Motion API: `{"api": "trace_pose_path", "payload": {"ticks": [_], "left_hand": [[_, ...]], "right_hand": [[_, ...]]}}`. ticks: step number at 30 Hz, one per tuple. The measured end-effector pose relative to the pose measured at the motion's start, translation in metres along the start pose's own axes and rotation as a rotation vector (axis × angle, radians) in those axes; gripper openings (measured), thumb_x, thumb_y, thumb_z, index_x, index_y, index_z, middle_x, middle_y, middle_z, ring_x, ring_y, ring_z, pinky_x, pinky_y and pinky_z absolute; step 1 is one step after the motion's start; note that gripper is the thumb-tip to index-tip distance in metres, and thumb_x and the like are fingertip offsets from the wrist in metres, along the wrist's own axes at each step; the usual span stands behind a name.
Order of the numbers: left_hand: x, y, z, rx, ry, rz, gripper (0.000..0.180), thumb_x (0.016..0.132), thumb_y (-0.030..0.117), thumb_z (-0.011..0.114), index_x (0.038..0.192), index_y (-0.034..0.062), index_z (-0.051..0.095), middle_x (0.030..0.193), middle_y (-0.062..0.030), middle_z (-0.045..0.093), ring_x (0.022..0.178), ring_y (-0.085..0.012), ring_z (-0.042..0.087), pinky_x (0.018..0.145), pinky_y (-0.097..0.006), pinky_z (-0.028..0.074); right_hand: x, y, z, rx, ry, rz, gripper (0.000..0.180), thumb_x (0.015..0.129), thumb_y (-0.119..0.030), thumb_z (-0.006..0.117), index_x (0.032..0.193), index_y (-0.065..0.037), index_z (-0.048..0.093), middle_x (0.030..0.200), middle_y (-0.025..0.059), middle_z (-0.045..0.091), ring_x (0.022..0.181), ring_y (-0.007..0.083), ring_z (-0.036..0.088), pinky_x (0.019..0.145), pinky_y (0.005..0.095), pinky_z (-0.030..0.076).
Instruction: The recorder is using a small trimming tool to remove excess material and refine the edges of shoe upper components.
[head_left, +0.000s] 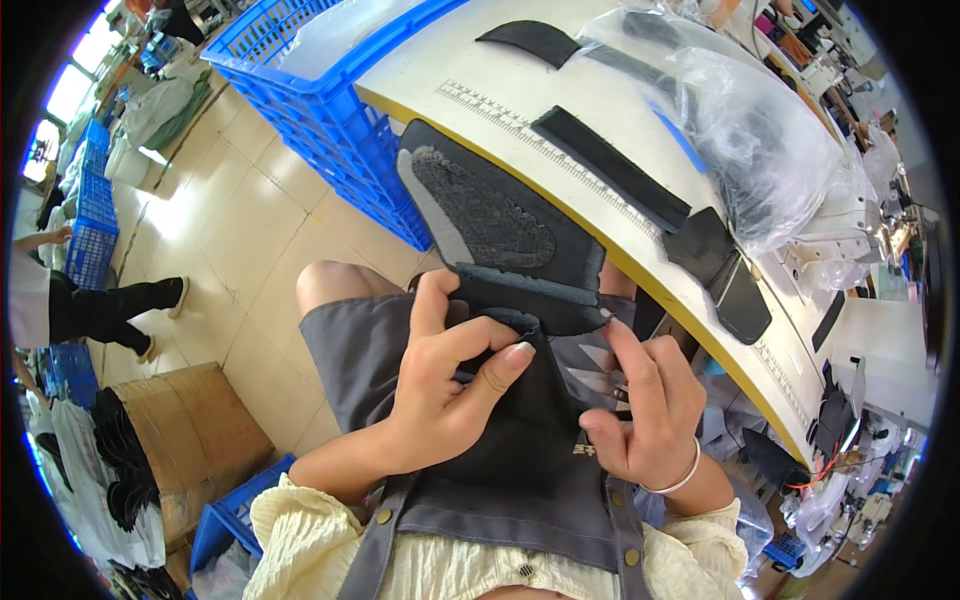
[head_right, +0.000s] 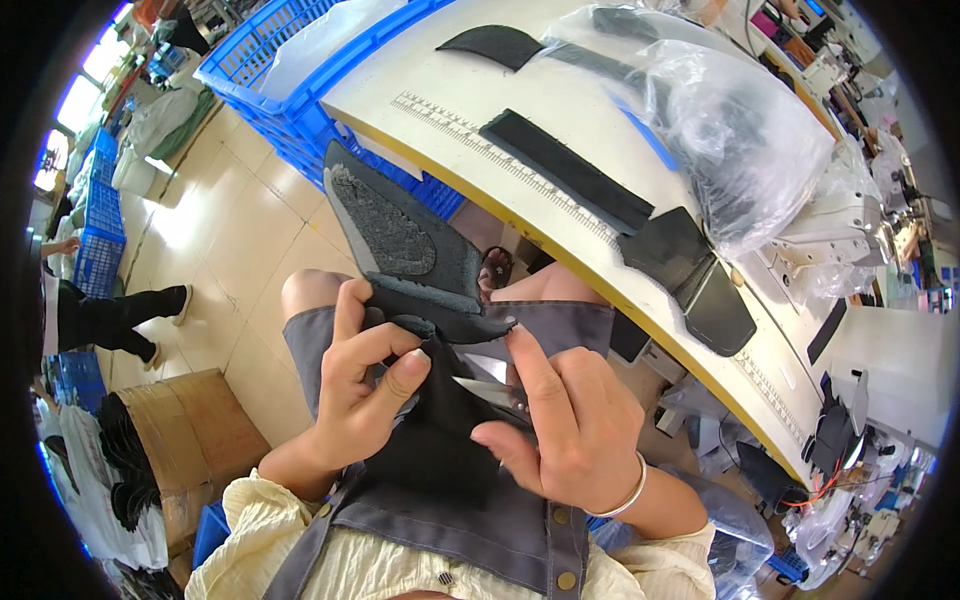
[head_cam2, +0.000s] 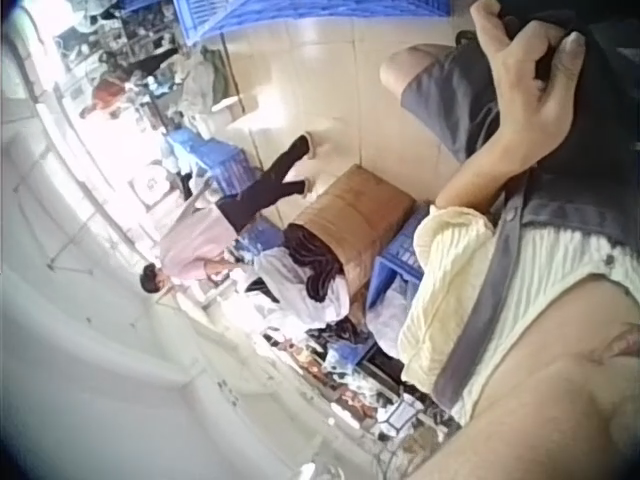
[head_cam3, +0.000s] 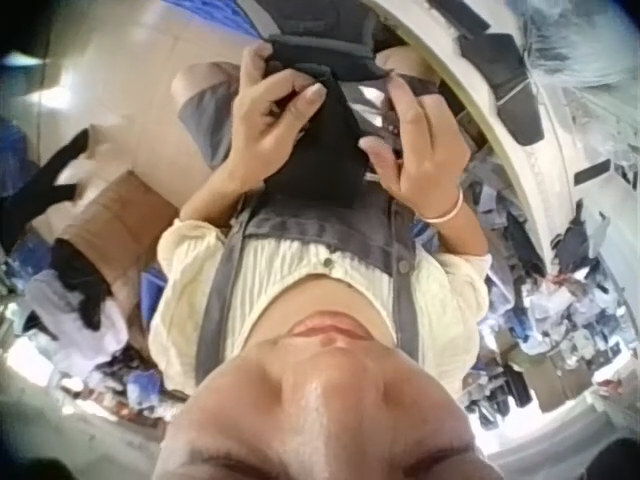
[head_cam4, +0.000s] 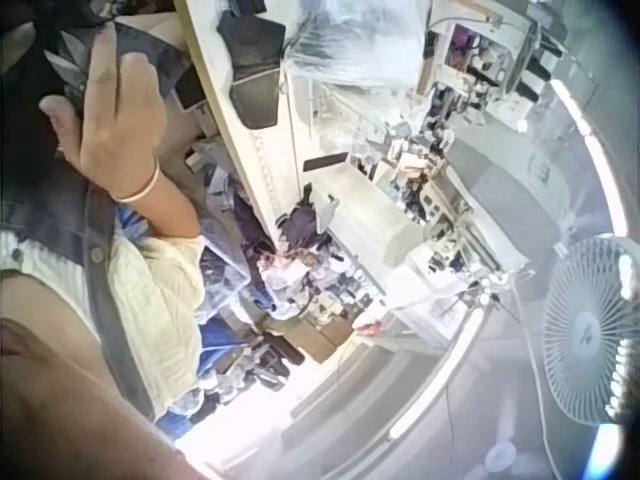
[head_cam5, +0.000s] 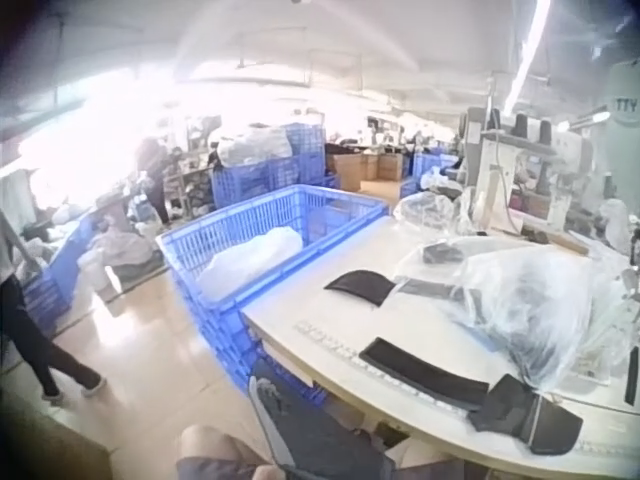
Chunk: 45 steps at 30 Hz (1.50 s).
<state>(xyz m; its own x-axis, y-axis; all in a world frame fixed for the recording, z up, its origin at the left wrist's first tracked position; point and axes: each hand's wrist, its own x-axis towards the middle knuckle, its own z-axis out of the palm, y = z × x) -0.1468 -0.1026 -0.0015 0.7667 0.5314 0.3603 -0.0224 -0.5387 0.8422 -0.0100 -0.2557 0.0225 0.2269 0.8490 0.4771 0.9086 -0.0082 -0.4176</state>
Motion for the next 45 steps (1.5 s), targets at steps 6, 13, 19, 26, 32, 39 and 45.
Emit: {"api": "trace_pose_path", "payload": {"ticks": [6, 13, 19, 26, 32, 39, 45], "left_hand": [[0.0, -0.011, 0.0, -0.188, -0.068, -0.27, 0.02, 0.086, 0.021, 0.064, 0.079, 0.0024, 0.063, 0.09, -0.0116, 0.042, 0.092, -0.0244, 0.04, 0.083, -0.03, 0.035], [-0.001, -0.012, -0.001, -0.222, -0.084, -0.323, 0.022, 0.087, 0.023, 0.064, 0.08, 0.0028, 0.063, 0.089, -0.0114, 0.042, 0.094, -0.0246, 0.04, 0.085, -0.03, 0.034], [-0.002, -0.012, -0.001, -0.24, -0.093, -0.325, 0.021, 0.087, 0.022, 0.064, 0.079, 0.0035, 0.064, 0.089, -0.0104, 0.043, 0.094, -0.0242, 0.04, 0.086, -0.031, 0.034], [-0.004, -0.014, -0.004, -0.245, -0.083, -0.328, 0.02, 0.087, 0.022, 0.064, 0.078, 0.0039, 0.064, 0.078, -0.0069, 0.049, 0.093, -0.0224, 0.039, 0.091, -0.032, 0.03], [0.0, -0.009, 0.0, -0.211, -0.101, -0.289, 0.019, 0.087, 0.02, 0.064, 0.077, 0.0036, 0.064, 0.071, -0.0058, 0.051, 0.092, -0.0225, 0.039, 0.094, -0.034, 0.029], [-0.003, -0.007, 0.004, -0.092, -0.07, -0.261, 0.019, 0.085, 0.02, 0.066, 0.078, 0.003, 0.064, 0.072, -0.0093, 0.052, 0.092, -0.0274, 0.039, 0.09, -0.035, 0.031], [-0.004, -0.009, 0.006, -0.09, -0.067, -0.243, 0.017, 0.083, 0.019, 0.068, 0.078, 0.0039, 0.065, 0.078, -0.0115, 0.052, 0.093, -0.0286, 0.04, 0.086, -0.037, 0.034]], "right_hand": [[0.004, 0.006, 0.017, -0.458, 0.291, -0.236, 0.031, 0.083, -0.021, 0.069, 0.103, 0.001, 0.061, 0.07, 0.0027, 0.051, 0.05, 0.0139, 0.046, 0.041, 0.023, 0.037], [0.01, 0.003, 0.023, -0.462, 0.238, -0.204, 0.023, 0.08, -0.015, 0.071, 0.098, -0.003, 0.064, 0.071, 0.0016, 0.051, 0.05, 0.0116, 0.046, 0.041, 0.0199, 0.035], [0.009, -0.001, 0.022, -0.402, 0.128, -0.161, 0.04, 0.07, -0.009, 0.08, 0.103, 0.003, 0.061, 0.075, 0.0078, 0.056, 0.054, 0.018, 0.051, 0.044, 0.0271, 0.039], [0.01, -0.003, 0.025, -0.384, 0.107, -0.161, 0.041, 0.069, -0.007, 0.08, 0.104, 0.004, 0.061, 0.074, 0.008, 0.056, 0.054, 0.0185, 0.051, 0.044, 0.0274, 0.039], [0.008, 0.008, 0.035, -0.461, 0.274, -0.211, 0.024, 0.079, -0.015, 0.072, 0.097, -0.002, 0.065, 0.07, 0.0021, 0.051, 0.048, 0.0114, 0.044, 0.039, 0.0201, 0.032], [0.006, 0.002, 0.035, -0.445, 0.164, -0.17, 0.03, 0.075, -0.011, 0.075, 0.099, 0.001, 0.063, 0.069, 0.0045, 0.052, 0.051, 0.015, 0.048, 0.041, 0.0244, 0.036], [0.0, 0.012, 0.039, -0.267, 0.176, -0.102, 0.028, 0.076, -0.013, 0.073, 0.098, 0.0, 0.065, 0.066, 0.0027, 0.047, 0.048, 0.0147, 0.047, 0.04, 0.025, 0.036]]}}
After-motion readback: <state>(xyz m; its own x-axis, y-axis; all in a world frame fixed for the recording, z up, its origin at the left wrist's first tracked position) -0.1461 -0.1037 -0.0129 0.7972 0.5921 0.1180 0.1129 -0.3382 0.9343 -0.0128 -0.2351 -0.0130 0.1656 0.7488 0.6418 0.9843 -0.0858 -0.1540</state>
